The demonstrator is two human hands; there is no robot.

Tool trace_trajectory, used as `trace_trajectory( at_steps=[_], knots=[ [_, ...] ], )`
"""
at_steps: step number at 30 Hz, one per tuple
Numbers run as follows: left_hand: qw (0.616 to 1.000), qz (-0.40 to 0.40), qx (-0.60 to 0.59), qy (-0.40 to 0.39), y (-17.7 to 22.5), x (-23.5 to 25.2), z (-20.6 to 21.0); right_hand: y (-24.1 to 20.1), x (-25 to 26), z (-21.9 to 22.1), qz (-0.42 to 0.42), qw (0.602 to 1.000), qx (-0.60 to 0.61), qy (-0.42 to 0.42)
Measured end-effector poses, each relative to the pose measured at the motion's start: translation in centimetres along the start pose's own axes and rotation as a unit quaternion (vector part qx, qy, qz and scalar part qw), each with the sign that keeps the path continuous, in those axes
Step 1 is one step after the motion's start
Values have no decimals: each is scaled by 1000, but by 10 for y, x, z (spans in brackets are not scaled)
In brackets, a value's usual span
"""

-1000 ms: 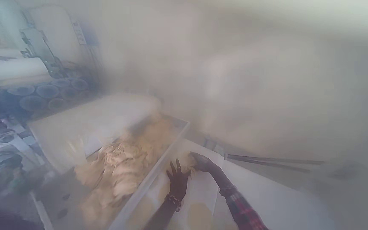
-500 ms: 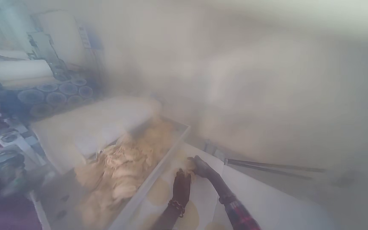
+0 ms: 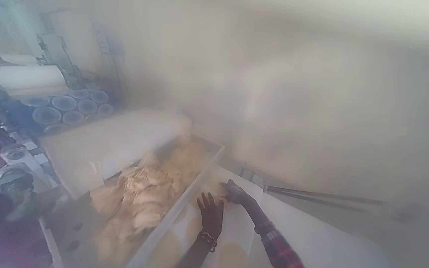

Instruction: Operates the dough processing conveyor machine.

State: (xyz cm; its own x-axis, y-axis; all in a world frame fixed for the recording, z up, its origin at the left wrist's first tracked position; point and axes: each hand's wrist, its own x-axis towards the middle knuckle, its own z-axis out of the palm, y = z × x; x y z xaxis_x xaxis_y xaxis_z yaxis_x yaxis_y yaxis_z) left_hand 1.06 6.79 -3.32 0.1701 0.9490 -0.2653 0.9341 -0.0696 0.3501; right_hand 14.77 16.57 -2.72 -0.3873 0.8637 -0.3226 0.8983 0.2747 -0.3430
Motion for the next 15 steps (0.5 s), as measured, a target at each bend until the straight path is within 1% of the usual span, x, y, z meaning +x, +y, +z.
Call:
trace_trajectory(
  at_steps=[2, 8, 11, 15],
  knots=[
    [1000, -4, -2, -1, -1, 1, 0, -2, 1, -2, 6, 1000, -1, -9],
    [1000, -2, -19, -24, 6, -1, 2, -8, 0, -13, 70, 995, -39, -59],
    [1000, -1, -11, -22, 9, -4, 1, -9, -3, -17, 59, 995, -43, -61],
    [1000, -10, -14, -7, 2, -2, 2, -10, 1, -15, 35, 998, -43, -41]
  ],
)
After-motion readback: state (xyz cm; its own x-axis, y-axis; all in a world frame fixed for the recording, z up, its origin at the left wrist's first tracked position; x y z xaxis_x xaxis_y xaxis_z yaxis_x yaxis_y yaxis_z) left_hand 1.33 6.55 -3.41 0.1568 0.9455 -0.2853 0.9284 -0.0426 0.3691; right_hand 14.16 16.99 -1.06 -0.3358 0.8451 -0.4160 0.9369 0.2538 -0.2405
